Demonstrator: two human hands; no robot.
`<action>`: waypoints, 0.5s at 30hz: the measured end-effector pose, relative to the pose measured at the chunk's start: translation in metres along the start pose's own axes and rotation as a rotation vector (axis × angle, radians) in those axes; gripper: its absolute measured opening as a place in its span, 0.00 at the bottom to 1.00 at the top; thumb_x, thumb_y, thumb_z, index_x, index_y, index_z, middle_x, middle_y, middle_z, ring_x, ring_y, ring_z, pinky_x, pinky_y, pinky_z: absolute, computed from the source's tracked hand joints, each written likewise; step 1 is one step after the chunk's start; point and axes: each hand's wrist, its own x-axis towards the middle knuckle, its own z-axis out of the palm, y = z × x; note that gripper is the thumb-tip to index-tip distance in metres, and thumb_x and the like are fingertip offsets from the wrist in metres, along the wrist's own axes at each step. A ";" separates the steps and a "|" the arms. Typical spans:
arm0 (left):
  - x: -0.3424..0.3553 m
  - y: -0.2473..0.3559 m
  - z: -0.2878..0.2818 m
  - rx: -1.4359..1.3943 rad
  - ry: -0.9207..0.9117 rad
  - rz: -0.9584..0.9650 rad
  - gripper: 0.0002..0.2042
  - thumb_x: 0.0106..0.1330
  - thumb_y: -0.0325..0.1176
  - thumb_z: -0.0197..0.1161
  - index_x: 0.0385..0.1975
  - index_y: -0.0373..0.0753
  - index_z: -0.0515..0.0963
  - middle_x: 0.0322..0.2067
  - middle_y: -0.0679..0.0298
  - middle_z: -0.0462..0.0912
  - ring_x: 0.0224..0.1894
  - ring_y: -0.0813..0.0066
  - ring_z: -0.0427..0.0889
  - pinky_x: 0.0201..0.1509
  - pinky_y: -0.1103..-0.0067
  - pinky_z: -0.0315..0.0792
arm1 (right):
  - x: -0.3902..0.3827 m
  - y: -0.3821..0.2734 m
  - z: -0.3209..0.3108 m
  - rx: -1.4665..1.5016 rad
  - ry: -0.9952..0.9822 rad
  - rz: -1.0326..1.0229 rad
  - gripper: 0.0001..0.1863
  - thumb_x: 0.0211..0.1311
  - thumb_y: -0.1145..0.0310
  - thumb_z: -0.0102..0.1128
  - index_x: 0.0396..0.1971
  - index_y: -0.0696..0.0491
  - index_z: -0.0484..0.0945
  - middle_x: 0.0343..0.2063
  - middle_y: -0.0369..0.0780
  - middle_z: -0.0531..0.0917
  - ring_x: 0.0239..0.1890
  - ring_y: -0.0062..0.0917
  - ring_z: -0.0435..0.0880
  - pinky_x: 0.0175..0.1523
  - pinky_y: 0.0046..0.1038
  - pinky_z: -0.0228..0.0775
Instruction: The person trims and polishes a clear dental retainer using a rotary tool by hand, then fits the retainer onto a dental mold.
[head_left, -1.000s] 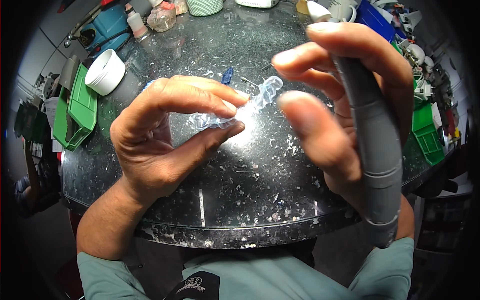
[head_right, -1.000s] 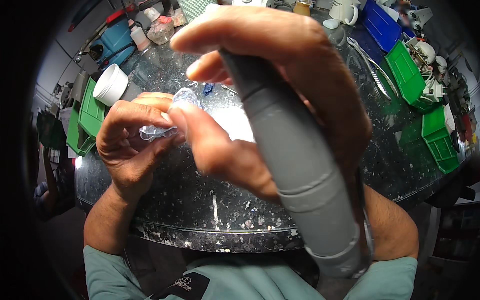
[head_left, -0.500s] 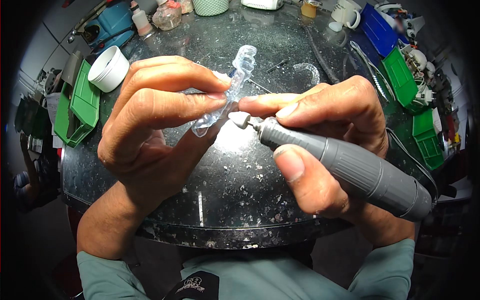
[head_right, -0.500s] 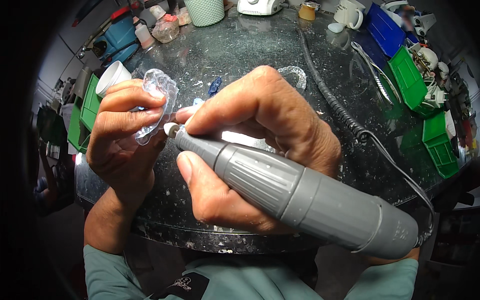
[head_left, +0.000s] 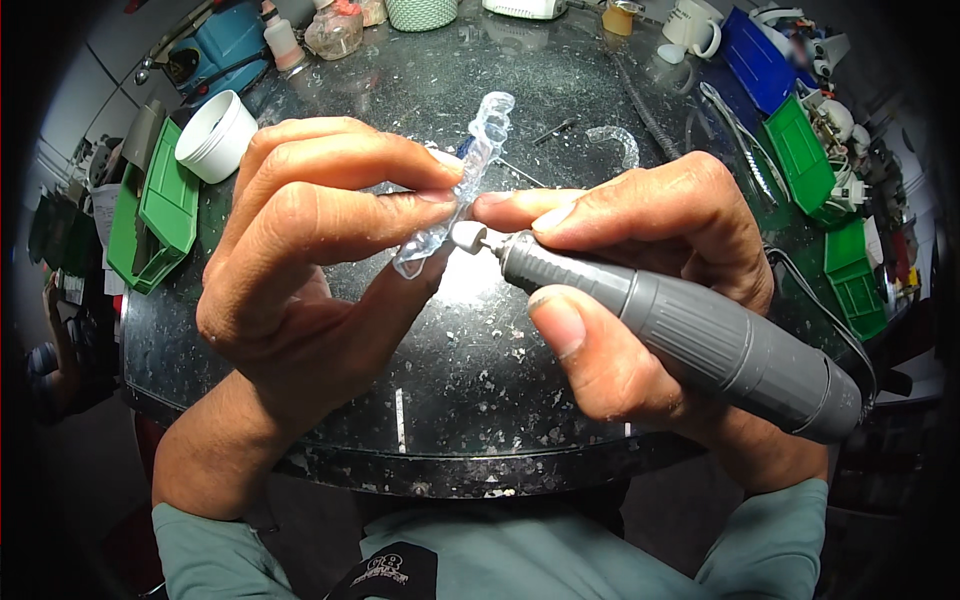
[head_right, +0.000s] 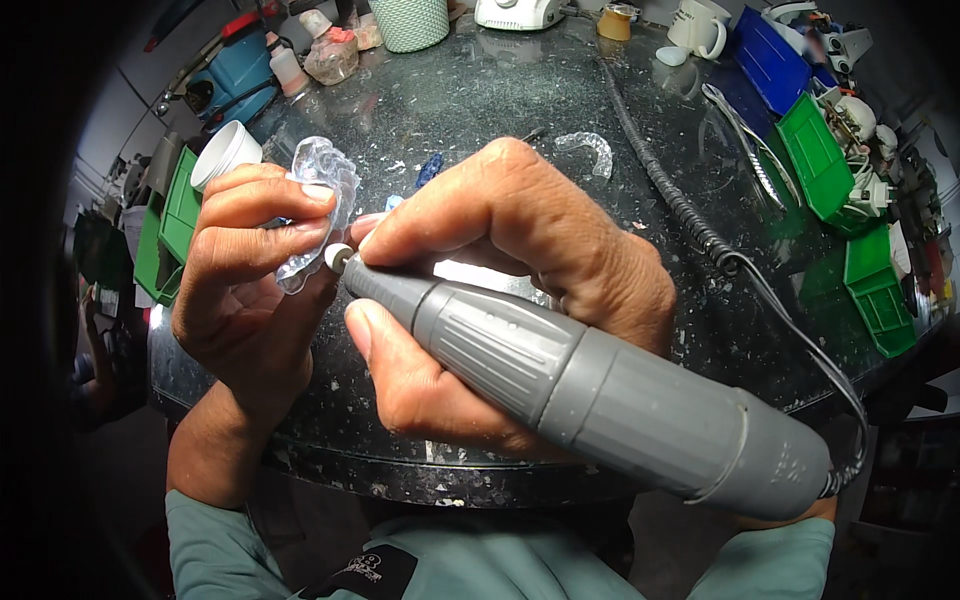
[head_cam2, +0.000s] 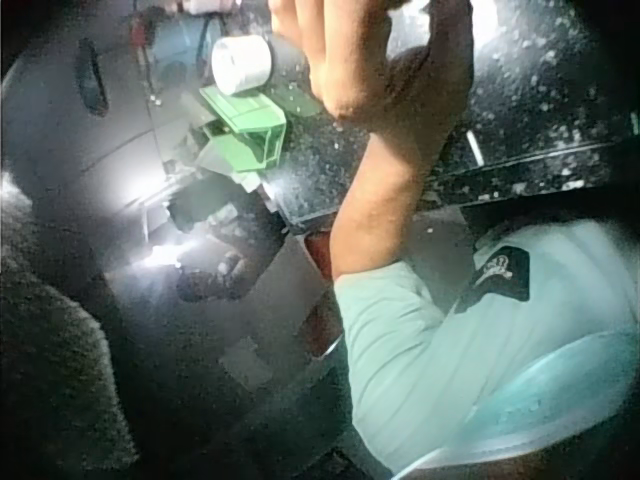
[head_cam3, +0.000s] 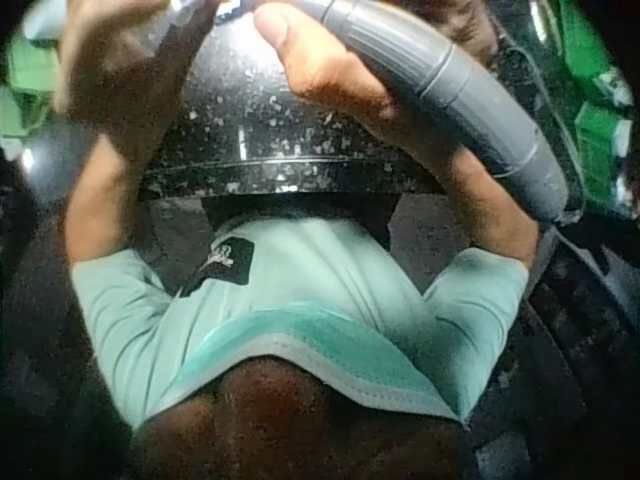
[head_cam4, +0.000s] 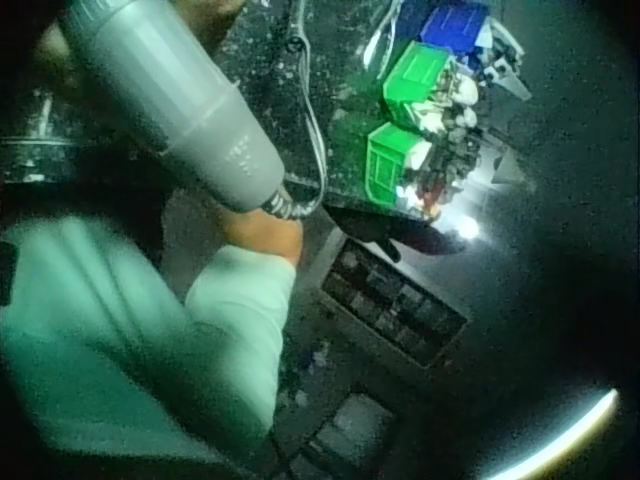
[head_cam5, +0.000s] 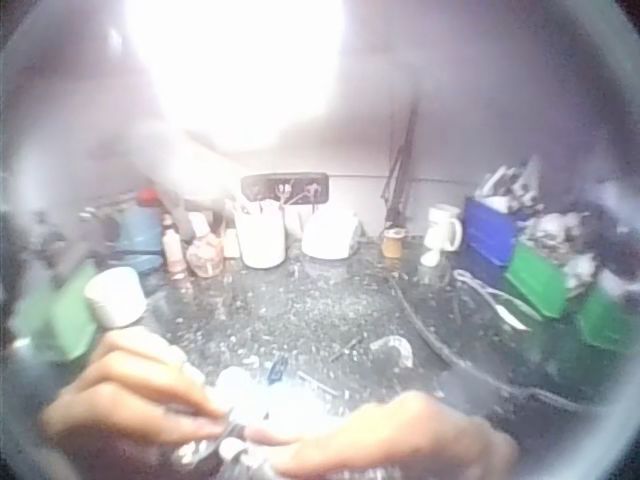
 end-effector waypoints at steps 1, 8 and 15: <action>0.000 0.000 0.000 0.000 0.002 0.000 0.13 0.52 0.23 0.71 0.37 0.36 0.78 0.41 0.55 0.82 0.47 0.62 0.77 0.56 0.65 0.69 | 0.000 0.000 0.001 0.001 0.012 0.009 0.17 0.55 0.77 0.66 0.43 0.55 0.71 0.36 0.42 0.80 0.51 0.39 0.83 0.61 0.42 0.75; 0.001 0.001 -0.001 0.036 0.000 0.016 0.14 0.51 0.23 0.72 0.37 0.36 0.77 0.41 0.55 0.82 0.46 0.62 0.77 0.55 0.65 0.69 | 0.001 0.001 0.000 0.060 0.016 0.002 0.18 0.55 0.76 0.68 0.43 0.55 0.71 0.36 0.42 0.80 0.52 0.39 0.83 0.61 0.42 0.75; -0.001 0.003 0.000 0.033 0.000 -0.038 0.13 0.52 0.20 0.70 0.37 0.36 0.76 0.41 0.55 0.82 0.47 0.63 0.77 0.55 0.67 0.69 | 0.002 0.006 -0.001 0.018 -0.019 -0.078 0.19 0.55 0.75 0.69 0.44 0.55 0.70 0.35 0.42 0.80 0.51 0.40 0.83 0.61 0.43 0.74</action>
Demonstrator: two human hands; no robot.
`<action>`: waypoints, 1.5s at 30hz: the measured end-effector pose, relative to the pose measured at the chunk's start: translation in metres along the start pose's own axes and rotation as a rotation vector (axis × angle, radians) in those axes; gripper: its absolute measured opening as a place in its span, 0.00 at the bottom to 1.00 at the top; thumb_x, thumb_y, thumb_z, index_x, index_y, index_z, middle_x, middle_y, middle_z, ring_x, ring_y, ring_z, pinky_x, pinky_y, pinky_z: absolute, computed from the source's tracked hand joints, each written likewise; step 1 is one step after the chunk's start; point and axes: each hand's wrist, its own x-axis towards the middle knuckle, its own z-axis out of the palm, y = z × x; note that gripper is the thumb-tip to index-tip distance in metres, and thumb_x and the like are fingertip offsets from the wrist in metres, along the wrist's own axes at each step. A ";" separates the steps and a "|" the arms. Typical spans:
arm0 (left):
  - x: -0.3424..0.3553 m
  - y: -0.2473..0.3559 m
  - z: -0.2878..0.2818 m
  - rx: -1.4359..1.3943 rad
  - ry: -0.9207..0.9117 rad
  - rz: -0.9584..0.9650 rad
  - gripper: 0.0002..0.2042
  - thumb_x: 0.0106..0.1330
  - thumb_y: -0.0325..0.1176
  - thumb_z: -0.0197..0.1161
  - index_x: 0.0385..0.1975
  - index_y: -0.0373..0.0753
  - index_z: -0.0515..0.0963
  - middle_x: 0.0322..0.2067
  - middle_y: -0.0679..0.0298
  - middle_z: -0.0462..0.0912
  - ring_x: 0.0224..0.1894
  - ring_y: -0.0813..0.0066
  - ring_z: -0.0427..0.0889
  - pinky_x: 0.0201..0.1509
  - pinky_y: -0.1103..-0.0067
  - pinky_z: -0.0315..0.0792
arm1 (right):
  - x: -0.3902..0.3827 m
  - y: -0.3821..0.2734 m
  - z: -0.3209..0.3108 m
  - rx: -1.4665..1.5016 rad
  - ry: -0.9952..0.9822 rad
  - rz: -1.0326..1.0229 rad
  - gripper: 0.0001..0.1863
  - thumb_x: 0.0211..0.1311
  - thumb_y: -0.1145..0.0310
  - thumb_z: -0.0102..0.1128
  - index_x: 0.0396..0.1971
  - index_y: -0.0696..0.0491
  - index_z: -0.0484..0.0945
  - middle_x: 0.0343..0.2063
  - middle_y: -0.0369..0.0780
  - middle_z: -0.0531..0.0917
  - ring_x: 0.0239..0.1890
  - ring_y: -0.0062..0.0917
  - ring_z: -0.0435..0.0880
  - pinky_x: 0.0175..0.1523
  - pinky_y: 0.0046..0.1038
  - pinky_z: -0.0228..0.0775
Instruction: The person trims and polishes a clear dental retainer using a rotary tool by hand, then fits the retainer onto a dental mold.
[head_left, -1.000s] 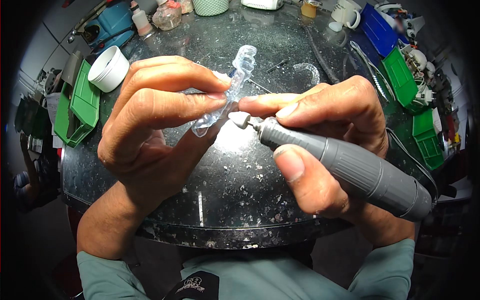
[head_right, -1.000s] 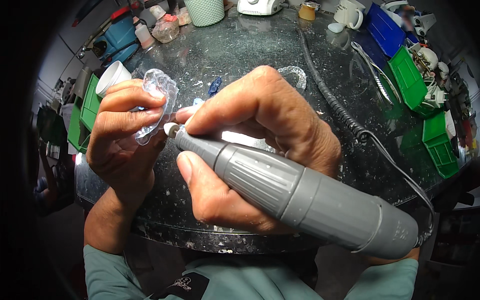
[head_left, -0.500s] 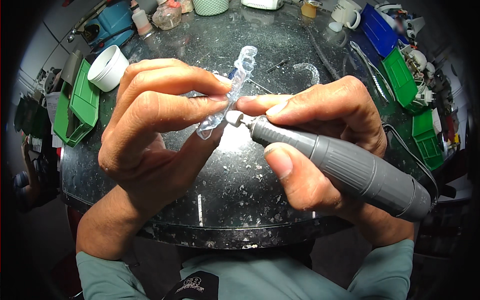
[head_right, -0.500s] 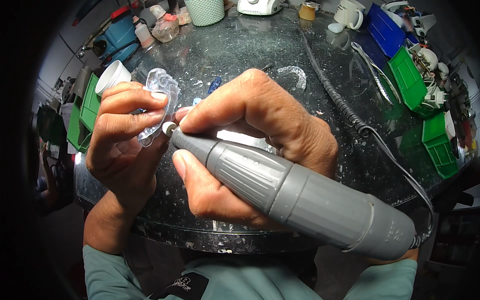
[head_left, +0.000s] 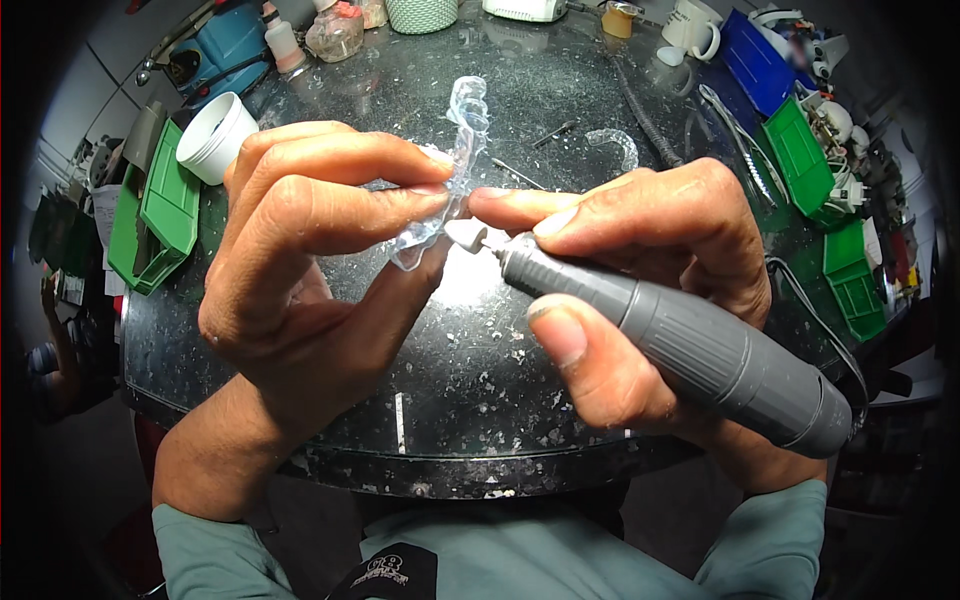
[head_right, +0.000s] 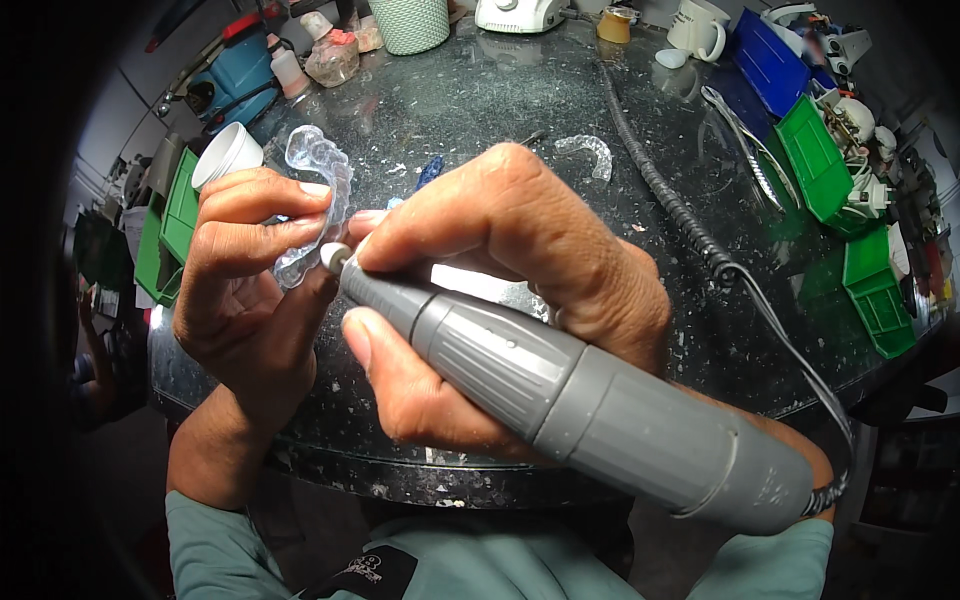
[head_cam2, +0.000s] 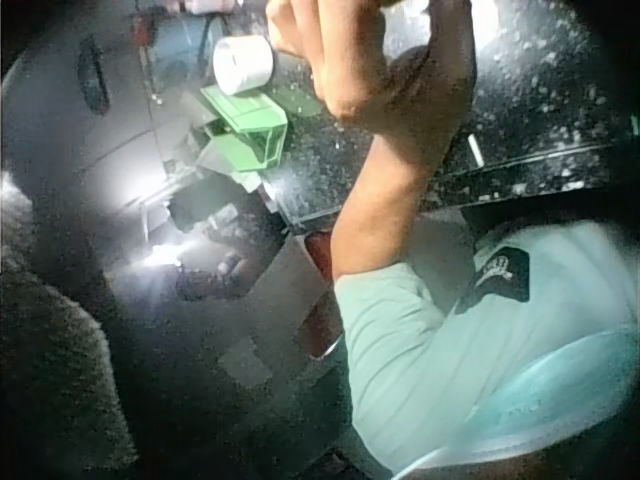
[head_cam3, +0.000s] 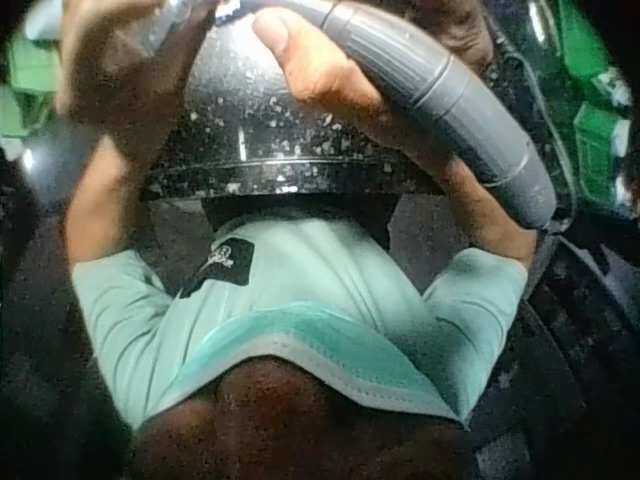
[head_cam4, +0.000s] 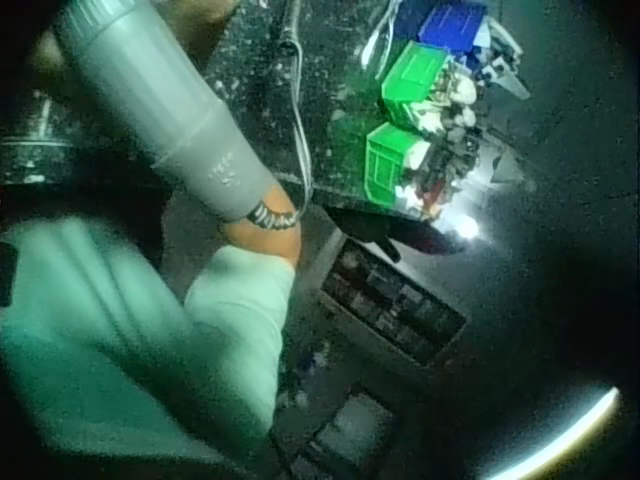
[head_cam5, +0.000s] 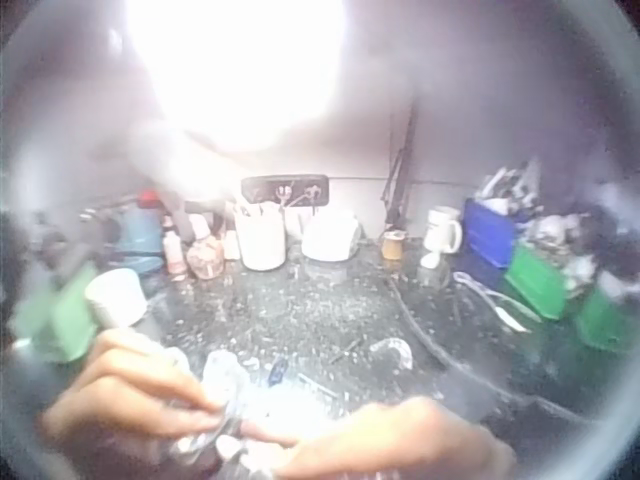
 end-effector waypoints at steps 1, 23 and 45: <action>0.000 0.000 0.000 -0.001 0.003 -0.007 0.13 0.52 0.20 0.69 0.37 0.36 0.76 0.41 0.55 0.81 0.47 0.64 0.76 0.55 0.68 0.68 | 0.000 0.002 -0.001 -0.003 -0.022 -0.046 0.19 0.55 0.76 0.69 0.44 0.55 0.70 0.35 0.42 0.80 0.52 0.40 0.83 0.62 0.43 0.74; 0.002 0.004 -0.002 0.052 0.003 0.010 0.14 0.50 0.20 0.69 0.37 0.37 0.76 0.41 0.56 0.82 0.46 0.63 0.77 0.54 0.68 0.69 | -0.001 -0.003 0.001 -0.024 -0.019 -0.004 0.21 0.53 0.71 0.74 0.44 0.54 0.72 0.35 0.42 0.81 0.52 0.44 0.83 0.60 0.44 0.74; -0.002 0.003 -0.001 -0.006 0.018 -0.044 0.13 0.53 0.21 0.69 0.37 0.35 0.76 0.42 0.54 0.80 0.47 0.65 0.76 0.54 0.70 0.68 | 0.003 0.003 -0.001 -0.044 -0.070 -0.113 0.22 0.54 0.73 0.72 0.46 0.54 0.70 0.35 0.43 0.81 0.52 0.43 0.83 0.59 0.43 0.75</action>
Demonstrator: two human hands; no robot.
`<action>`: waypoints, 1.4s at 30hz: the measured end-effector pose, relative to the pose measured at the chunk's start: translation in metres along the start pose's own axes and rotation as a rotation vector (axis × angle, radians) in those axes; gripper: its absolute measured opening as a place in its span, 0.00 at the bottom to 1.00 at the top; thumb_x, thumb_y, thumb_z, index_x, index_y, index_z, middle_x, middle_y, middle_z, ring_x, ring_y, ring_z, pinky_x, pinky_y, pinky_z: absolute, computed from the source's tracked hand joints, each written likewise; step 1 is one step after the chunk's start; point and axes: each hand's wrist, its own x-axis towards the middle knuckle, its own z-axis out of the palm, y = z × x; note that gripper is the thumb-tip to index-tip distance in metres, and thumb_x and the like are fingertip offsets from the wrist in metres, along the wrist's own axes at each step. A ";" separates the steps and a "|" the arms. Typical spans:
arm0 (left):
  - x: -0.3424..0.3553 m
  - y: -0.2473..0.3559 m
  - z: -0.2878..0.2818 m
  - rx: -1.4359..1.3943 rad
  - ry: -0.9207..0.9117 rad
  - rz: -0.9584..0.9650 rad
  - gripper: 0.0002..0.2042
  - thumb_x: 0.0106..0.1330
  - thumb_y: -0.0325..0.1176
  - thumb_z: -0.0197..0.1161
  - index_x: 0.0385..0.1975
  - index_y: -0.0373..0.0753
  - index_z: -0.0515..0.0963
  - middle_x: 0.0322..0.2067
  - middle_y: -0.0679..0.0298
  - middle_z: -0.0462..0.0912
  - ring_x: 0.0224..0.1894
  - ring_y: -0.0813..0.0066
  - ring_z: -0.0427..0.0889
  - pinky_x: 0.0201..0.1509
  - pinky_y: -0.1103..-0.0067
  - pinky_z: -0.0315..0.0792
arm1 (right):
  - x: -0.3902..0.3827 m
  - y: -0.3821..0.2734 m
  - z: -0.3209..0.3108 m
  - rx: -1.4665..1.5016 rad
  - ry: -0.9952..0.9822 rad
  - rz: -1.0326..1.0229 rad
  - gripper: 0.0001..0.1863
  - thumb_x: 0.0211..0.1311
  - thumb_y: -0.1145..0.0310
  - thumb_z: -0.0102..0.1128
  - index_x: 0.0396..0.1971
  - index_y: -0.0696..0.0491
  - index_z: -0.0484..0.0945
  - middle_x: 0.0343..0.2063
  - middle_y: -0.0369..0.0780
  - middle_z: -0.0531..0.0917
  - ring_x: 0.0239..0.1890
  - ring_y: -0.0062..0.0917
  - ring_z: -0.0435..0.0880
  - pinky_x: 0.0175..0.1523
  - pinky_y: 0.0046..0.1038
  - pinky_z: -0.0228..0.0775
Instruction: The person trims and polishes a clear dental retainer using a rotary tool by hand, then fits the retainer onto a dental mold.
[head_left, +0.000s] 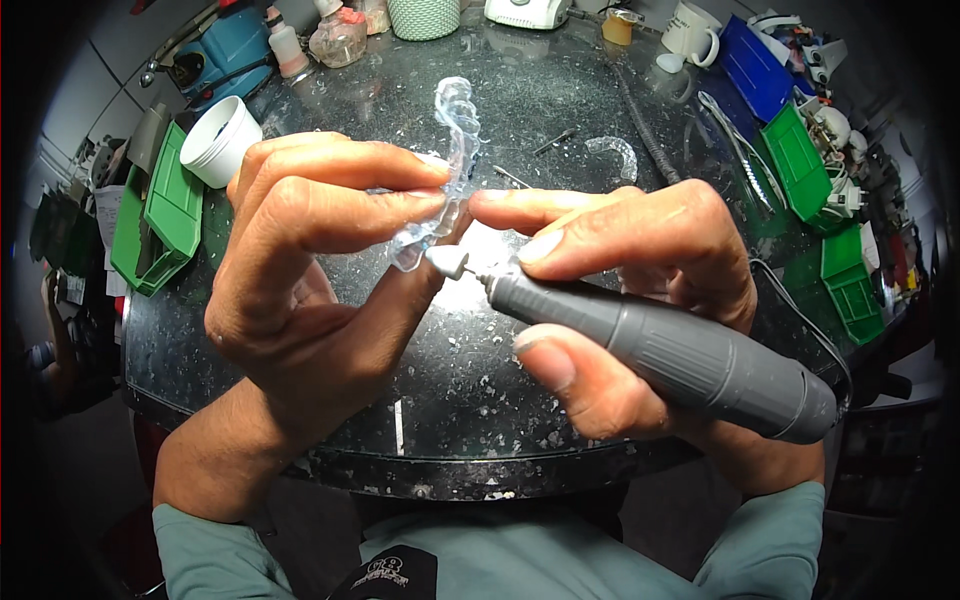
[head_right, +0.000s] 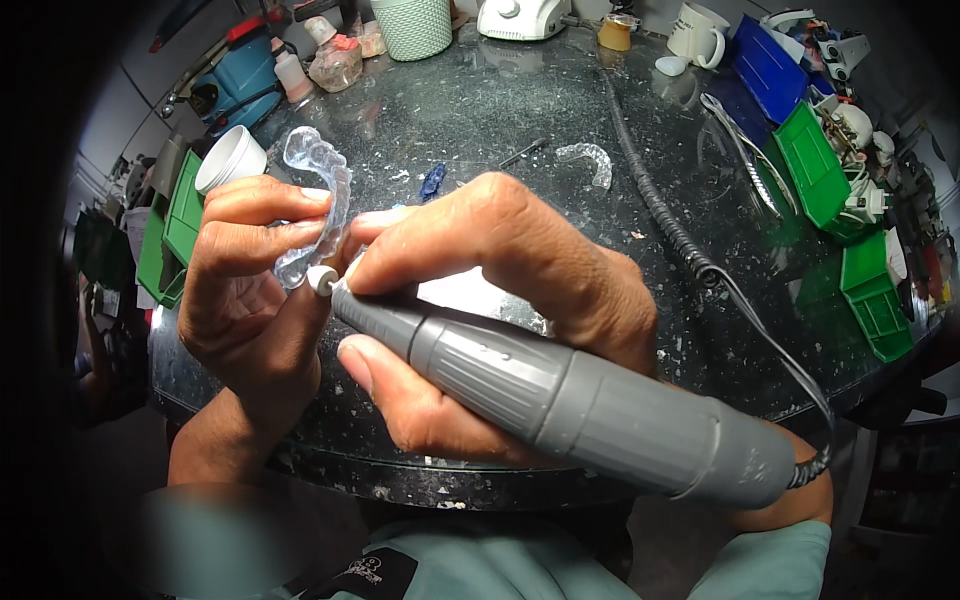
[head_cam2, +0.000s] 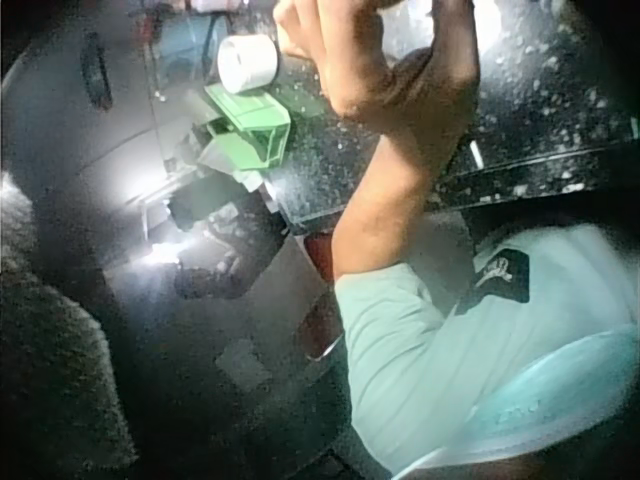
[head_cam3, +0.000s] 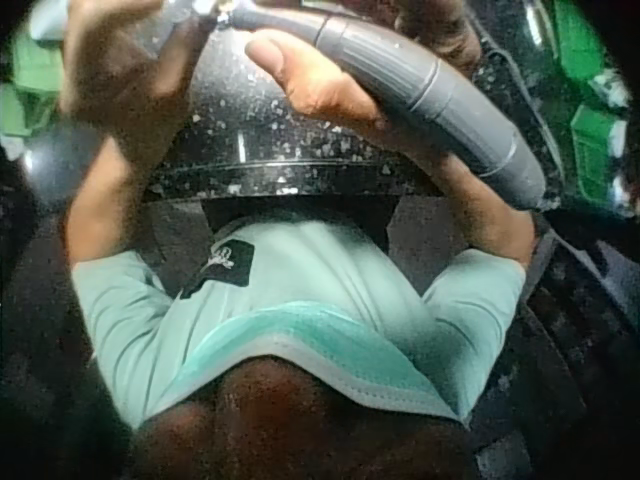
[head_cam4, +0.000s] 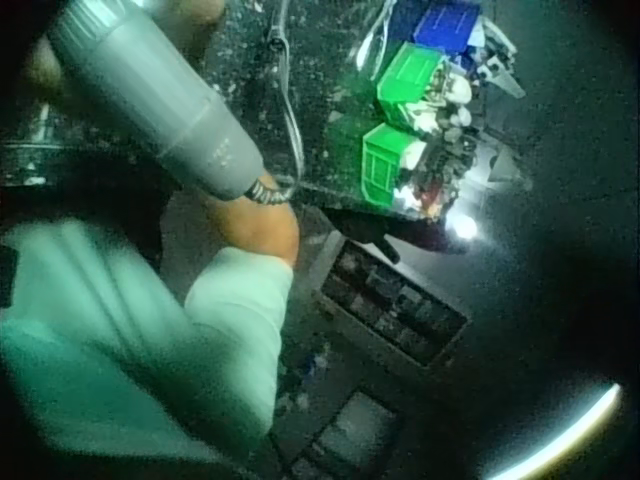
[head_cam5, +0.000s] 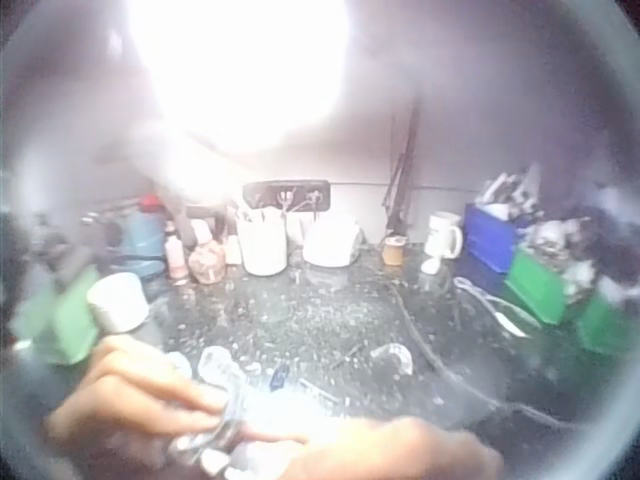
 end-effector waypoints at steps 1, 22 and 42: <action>0.000 0.001 0.000 -0.016 0.009 -0.020 0.12 0.54 0.21 0.69 0.38 0.34 0.76 0.42 0.54 0.80 0.48 0.65 0.76 0.55 0.71 0.68 | 0.000 0.000 0.000 0.010 0.002 0.008 0.23 0.54 0.73 0.72 0.46 0.54 0.70 0.35 0.43 0.81 0.52 0.42 0.83 0.59 0.44 0.74; 0.001 0.015 0.018 -0.638 -0.011 -0.431 0.11 0.56 0.18 0.69 0.36 0.33 0.76 0.40 0.56 0.81 0.45 0.74 0.79 0.54 0.77 0.71 | 0.008 0.001 -0.006 0.364 0.207 0.455 0.21 0.61 0.79 0.62 0.54 0.56 0.69 0.41 0.46 0.83 0.42 0.26 0.85 0.48 0.28 0.81; 0.001 0.014 0.003 -0.258 -0.080 -0.279 0.18 0.68 0.32 0.62 0.55 0.31 0.77 0.49 0.52 0.78 0.47 0.73 0.74 0.51 0.75 0.75 | 0.010 -0.004 -0.014 0.013 0.222 0.225 0.21 0.65 0.66 0.59 0.54 0.60 0.72 0.36 0.43 0.81 0.39 0.23 0.81 0.50 0.29 0.76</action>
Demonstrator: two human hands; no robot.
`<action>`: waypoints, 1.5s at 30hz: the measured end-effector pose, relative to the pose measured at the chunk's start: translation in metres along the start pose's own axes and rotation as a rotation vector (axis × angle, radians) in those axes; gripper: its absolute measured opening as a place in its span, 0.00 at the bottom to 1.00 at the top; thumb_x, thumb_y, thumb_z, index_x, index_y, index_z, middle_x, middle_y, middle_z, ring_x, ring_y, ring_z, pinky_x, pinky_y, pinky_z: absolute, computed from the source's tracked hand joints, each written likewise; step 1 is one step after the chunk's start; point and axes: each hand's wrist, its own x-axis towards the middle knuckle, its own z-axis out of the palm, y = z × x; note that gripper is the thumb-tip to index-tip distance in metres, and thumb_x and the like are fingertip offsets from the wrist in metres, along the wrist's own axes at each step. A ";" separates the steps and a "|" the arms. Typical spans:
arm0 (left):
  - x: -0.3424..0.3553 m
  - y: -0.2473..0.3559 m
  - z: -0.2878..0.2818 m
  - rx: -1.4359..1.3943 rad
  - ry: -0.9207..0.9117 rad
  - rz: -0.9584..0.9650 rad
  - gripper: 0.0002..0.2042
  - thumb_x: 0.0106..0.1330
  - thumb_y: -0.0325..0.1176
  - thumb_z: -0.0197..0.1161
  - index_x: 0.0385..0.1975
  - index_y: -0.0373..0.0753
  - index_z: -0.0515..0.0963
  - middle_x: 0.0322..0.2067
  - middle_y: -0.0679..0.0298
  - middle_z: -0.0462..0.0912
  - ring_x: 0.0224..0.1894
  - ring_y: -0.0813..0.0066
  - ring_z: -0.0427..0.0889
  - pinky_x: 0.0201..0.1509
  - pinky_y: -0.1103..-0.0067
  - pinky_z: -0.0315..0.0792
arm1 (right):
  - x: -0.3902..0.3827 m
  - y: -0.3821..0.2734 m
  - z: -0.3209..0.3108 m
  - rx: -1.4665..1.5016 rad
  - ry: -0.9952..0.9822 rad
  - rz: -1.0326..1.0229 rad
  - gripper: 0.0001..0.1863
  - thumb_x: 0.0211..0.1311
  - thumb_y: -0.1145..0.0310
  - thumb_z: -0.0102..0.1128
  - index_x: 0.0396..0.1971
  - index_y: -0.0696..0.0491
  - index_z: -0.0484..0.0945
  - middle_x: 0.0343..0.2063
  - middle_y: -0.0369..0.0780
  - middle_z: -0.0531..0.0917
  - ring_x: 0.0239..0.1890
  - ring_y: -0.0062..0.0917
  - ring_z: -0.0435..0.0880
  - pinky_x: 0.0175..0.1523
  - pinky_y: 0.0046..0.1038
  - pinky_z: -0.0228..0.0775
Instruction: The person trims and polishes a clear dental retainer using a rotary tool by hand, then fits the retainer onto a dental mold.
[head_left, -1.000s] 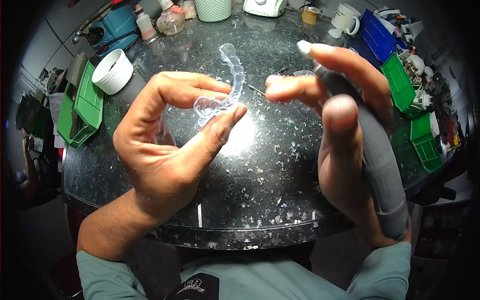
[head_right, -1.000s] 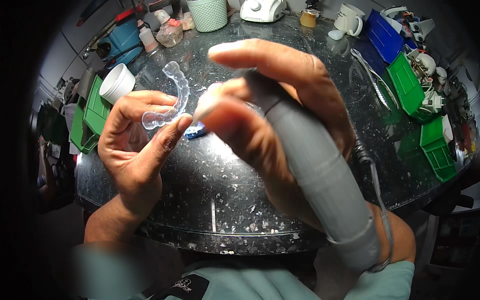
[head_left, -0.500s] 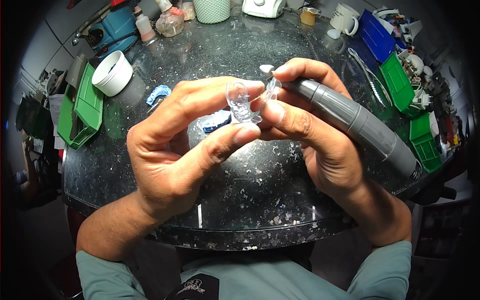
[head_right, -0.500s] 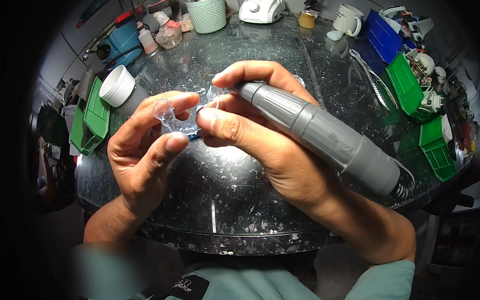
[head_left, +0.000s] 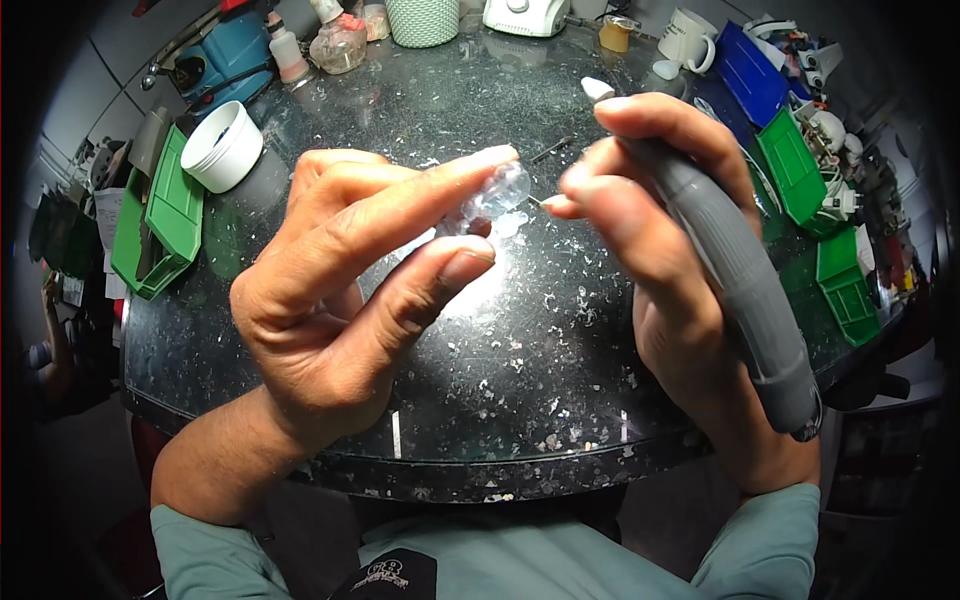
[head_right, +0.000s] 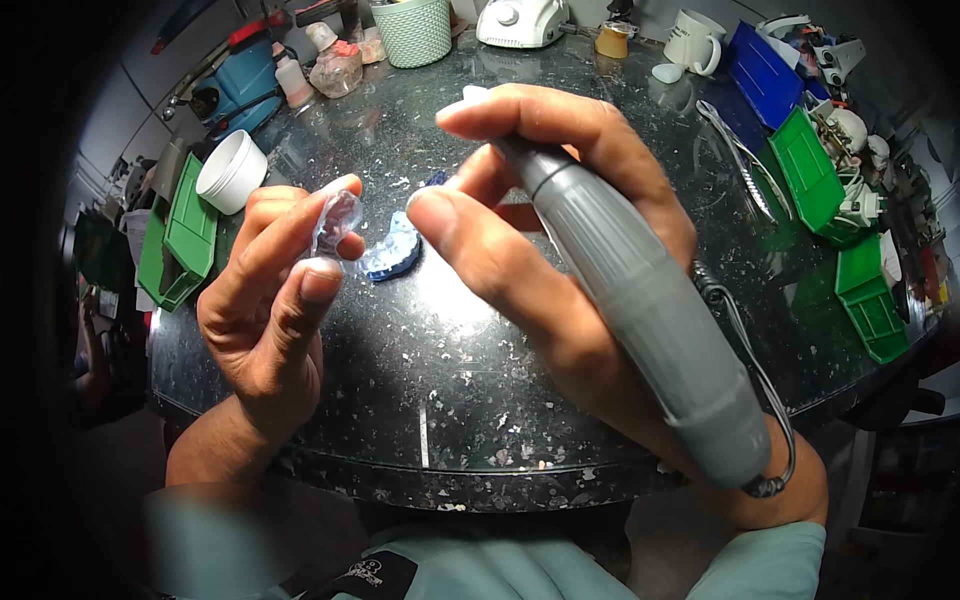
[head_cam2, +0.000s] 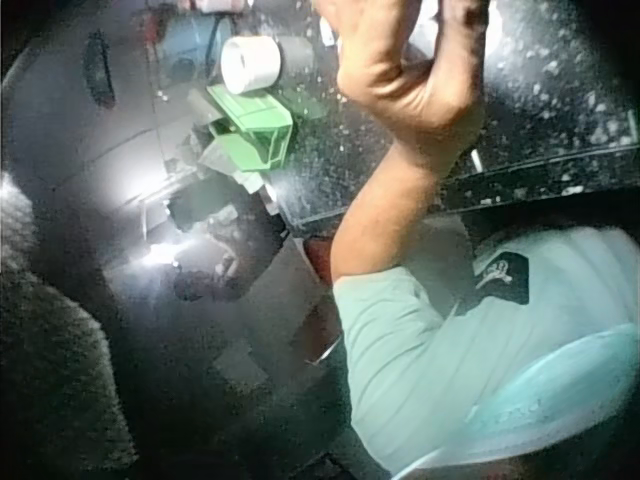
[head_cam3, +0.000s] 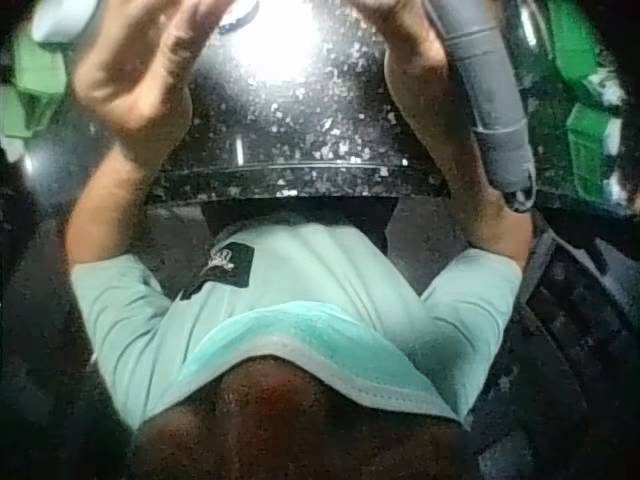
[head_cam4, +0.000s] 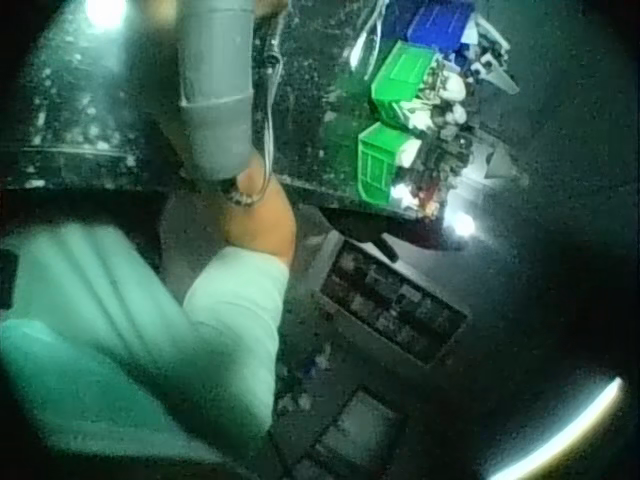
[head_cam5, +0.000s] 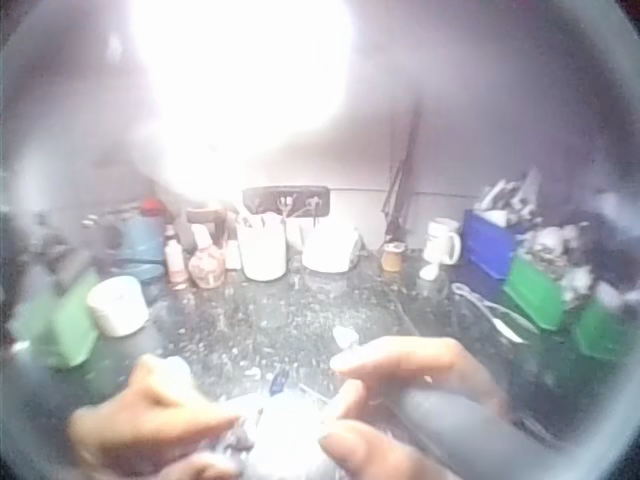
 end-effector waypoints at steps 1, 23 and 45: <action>-0.001 0.000 0.000 0.013 0.015 0.020 0.18 0.67 0.31 0.64 0.54 0.30 0.77 0.47 0.53 0.78 0.48 0.74 0.72 0.50 0.77 0.75 | 0.002 0.000 -0.004 0.006 -0.006 0.000 0.21 0.65 0.66 0.59 0.54 0.60 0.72 0.36 0.43 0.81 0.39 0.23 0.81 0.50 0.29 0.76; -0.002 -0.003 0.012 -0.533 0.072 -0.337 0.17 0.68 0.34 0.64 0.50 0.27 0.79 0.37 0.60 0.84 0.40 0.80 0.80 0.49 0.81 0.72 | 0.002 0.005 0.001 -0.203 -0.043 -0.251 0.17 0.62 0.74 0.66 0.50 0.56 0.74 0.35 0.41 0.83 0.42 0.22 0.84 0.49 0.23 0.76; 0.007 -0.011 0.015 -0.173 0.020 -0.121 0.12 0.60 0.19 0.65 0.44 0.37 0.85 0.35 0.61 0.85 0.37 0.76 0.82 0.42 0.81 0.74 | 0.194 0.182 -0.061 -0.398 0.330 -0.107 0.09 0.61 0.67 0.63 0.41 0.49 0.81 0.33 0.35 0.84 0.40 0.20 0.81 0.47 0.23 0.70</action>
